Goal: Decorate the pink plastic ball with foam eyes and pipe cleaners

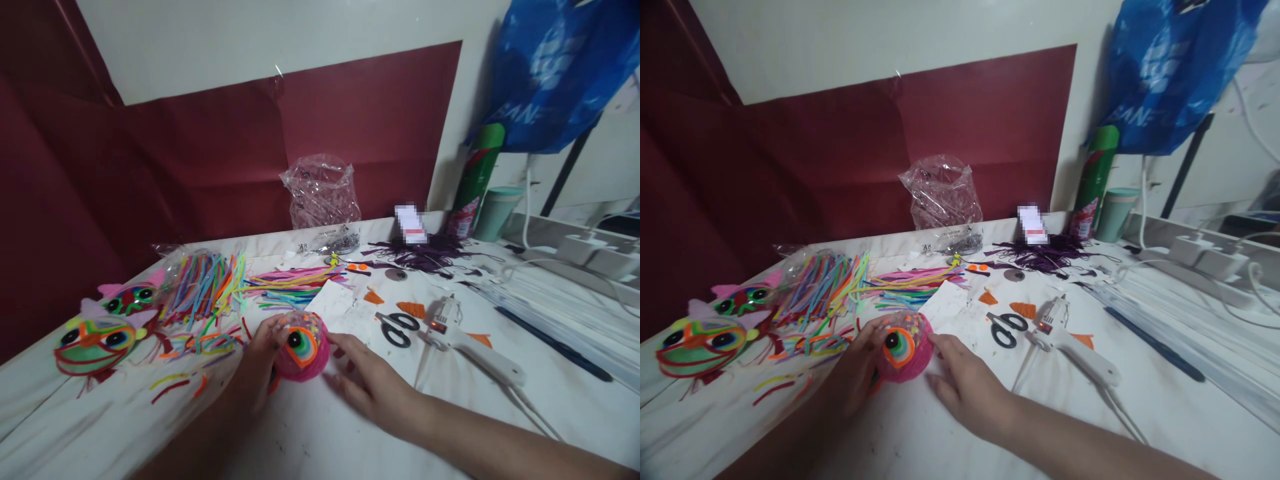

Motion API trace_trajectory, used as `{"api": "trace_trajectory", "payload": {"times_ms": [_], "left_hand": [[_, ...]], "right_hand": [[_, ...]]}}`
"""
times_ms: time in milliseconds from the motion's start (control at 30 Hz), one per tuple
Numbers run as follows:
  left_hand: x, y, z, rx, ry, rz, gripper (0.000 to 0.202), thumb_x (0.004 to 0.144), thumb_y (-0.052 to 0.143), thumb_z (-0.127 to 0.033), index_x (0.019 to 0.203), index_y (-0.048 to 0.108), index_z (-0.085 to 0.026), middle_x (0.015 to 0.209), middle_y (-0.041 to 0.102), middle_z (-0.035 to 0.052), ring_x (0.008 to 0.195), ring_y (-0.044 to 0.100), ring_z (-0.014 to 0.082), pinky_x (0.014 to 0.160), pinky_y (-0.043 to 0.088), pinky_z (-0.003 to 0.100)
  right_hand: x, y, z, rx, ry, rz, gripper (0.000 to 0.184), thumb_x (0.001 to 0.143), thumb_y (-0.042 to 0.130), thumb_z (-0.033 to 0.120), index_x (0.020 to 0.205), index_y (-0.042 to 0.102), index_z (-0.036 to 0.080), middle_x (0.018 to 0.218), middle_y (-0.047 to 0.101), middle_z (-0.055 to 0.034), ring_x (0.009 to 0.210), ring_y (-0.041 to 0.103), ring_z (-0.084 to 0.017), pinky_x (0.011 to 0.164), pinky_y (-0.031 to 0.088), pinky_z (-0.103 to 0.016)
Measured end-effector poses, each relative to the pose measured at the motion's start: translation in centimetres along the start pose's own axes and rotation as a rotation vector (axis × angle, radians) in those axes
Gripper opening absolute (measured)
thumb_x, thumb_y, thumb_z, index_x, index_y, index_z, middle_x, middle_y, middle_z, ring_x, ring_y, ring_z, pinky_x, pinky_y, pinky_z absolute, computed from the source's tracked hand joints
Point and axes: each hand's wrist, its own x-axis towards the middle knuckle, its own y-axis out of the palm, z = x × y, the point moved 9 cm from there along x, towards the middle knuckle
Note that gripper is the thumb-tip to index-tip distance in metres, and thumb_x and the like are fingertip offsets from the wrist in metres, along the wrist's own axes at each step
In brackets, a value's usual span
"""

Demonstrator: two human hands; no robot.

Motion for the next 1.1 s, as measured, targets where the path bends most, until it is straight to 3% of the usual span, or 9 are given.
{"api": "trace_trajectory", "payload": {"times_ms": [200, 500, 633, 867, 1100], "left_hand": [[0.66, -0.37, 0.26, -0.001, 0.019, -0.003, 0.056, 0.058, 0.078, -0.05, 0.099, 0.064, -0.016, 0.111, 0.069, 0.0116, 0.109, 0.061, 0.0334, 0.086, 0.05, 0.036], [0.28, -0.8, 0.6, 0.056, -0.039, -0.014, 0.058, 0.063, 0.074, -0.051, 0.108, 0.061, -0.016, 0.114, 0.068, 0.0103, 0.105, 0.063, 0.0312, 0.083, 0.052, 0.035], [0.36, -0.52, 0.81, 0.053, -0.028, 0.055, 0.055, 0.069, 0.07, -0.051, 0.111, 0.059, -0.017, 0.117, 0.067, 0.0108, 0.106, 0.063, 0.03, 0.082, 0.052, 0.034], [0.46, -0.7, 0.65, 0.054, -0.013, -0.008, 0.061, 0.064, 0.073, -0.053, 0.11, 0.058, -0.016, 0.119, 0.066, 0.0121, 0.109, 0.061, 0.031, 0.083, 0.051, 0.034], [0.28, -0.49, 0.6, 0.039, -0.002, 0.01, 0.056, 0.065, 0.074, -0.049, 0.108, 0.06, -0.016, 0.116, 0.066, 0.0124, 0.107, 0.061, 0.031, 0.083, 0.05, 0.035]], "right_hand": [[0.18, 0.06, -0.15, -0.015, 0.033, 0.015, 0.057, 0.082, 0.054, 0.013, 0.135, 0.035, 0.023, 0.121, 0.055, -0.011, 0.106, 0.055, -0.021, 0.09, 0.05, -0.037], [0.22, 0.05, -0.23, -0.025, 0.054, 0.025, 0.06, 0.081, 0.055, 0.014, 0.137, 0.035, 0.022, 0.124, 0.054, -0.0114, 0.109, 0.054, -0.022, 0.091, 0.049, -0.037], [0.1, 0.06, -0.18, -0.019, 0.056, 0.032, 0.059, 0.082, 0.055, 0.015, 0.137, 0.034, 0.022, 0.124, 0.054, -0.0114, 0.107, 0.055, -0.022, 0.09, 0.05, -0.036], [0.19, 0.16, -0.4, -0.012, 0.048, 0.027, 0.058, 0.082, 0.054, 0.014, 0.136, 0.034, 0.023, 0.123, 0.054, -0.0114, 0.105, 0.056, -0.022, 0.088, 0.05, -0.036], [0.0, 0.29, -0.29, -0.021, 0.032, 0.025, 0.057, 0.084, 0.052, 0.015, 0.136, 0.033, 0.024, 0.12, 0.054, -0.0105, 0.101, 0.056, -0.02, 0.087, 0.05, -0.035]]}}
